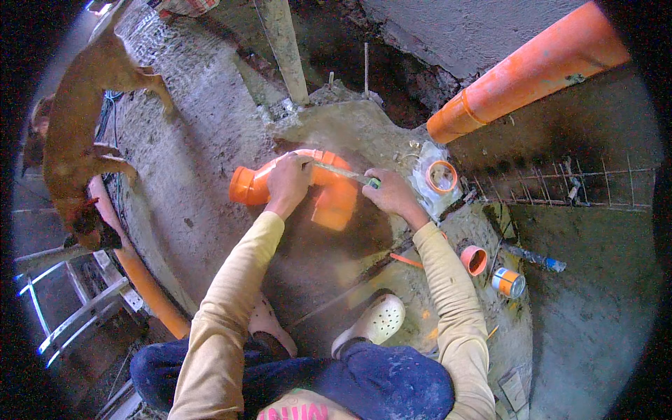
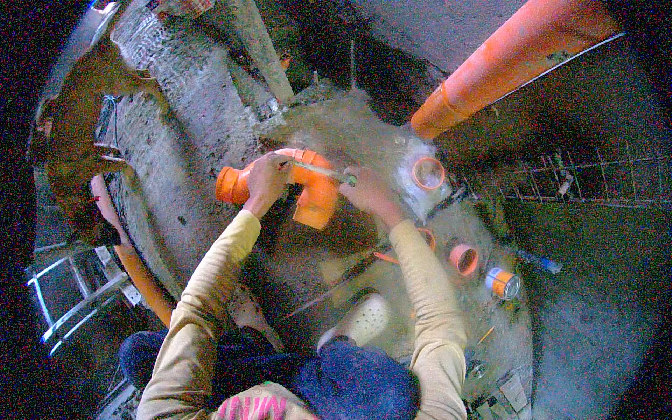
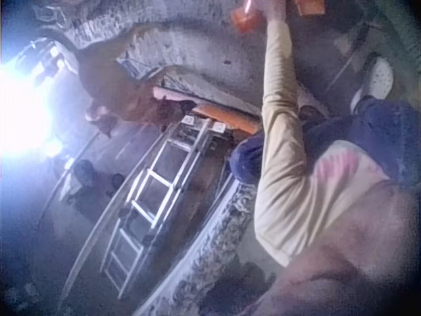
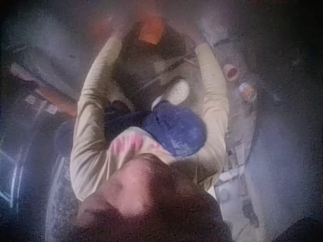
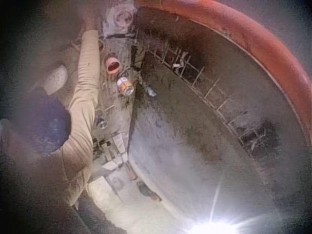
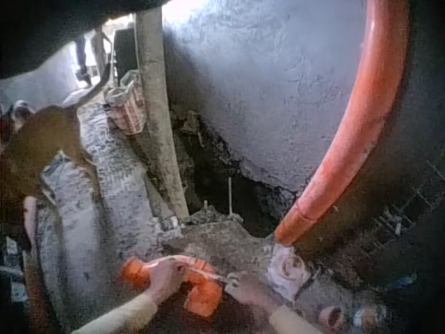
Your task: The person assembles orange PVC plumbing pipes by applying glue to the ends of elbow fittings and joining them together. They use a power drill to smooth or deburr the pipe edges, then connect the pieces into a curved assembly on the floor.
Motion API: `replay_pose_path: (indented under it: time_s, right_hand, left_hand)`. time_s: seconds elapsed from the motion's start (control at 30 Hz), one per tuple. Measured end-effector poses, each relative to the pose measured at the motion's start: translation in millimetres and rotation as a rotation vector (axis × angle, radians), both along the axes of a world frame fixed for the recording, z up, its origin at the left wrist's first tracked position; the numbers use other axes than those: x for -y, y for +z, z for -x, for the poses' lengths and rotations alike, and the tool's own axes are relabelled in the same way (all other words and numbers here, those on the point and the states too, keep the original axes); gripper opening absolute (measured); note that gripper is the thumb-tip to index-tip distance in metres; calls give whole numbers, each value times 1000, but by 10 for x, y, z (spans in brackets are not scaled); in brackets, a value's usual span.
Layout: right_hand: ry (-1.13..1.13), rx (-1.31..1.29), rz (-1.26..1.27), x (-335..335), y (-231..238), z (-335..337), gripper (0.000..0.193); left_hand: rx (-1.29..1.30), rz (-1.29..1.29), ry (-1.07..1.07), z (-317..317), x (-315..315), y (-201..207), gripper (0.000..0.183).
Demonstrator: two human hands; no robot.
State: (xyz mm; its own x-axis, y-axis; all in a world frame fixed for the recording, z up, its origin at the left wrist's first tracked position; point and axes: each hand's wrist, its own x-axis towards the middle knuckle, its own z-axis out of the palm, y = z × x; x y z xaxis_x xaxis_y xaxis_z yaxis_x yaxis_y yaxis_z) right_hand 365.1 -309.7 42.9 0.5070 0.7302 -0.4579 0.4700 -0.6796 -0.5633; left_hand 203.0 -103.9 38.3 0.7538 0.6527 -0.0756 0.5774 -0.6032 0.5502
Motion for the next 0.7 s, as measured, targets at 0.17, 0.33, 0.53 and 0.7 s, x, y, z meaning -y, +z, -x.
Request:
replay_pose_path:
  time_s: [0.17,0.33,0.53,0.7]
  right_hand:
    - [25,37,-106,11,27,16,49]
    - [24,69,-118,22,-3,15,47]
    - [8,47,-103,5,68,27,47]
    - [11,32,-87,12,110,22,47]
  left_hand:
    - [-34,-60,-2,14,-6,-52,24]
    - [-44,-49,-21,3,-36,-103,21]
    - [-18,-23,-29,29,-39,-75,26]
    - [6,-28,45,40,-28,-29,27]
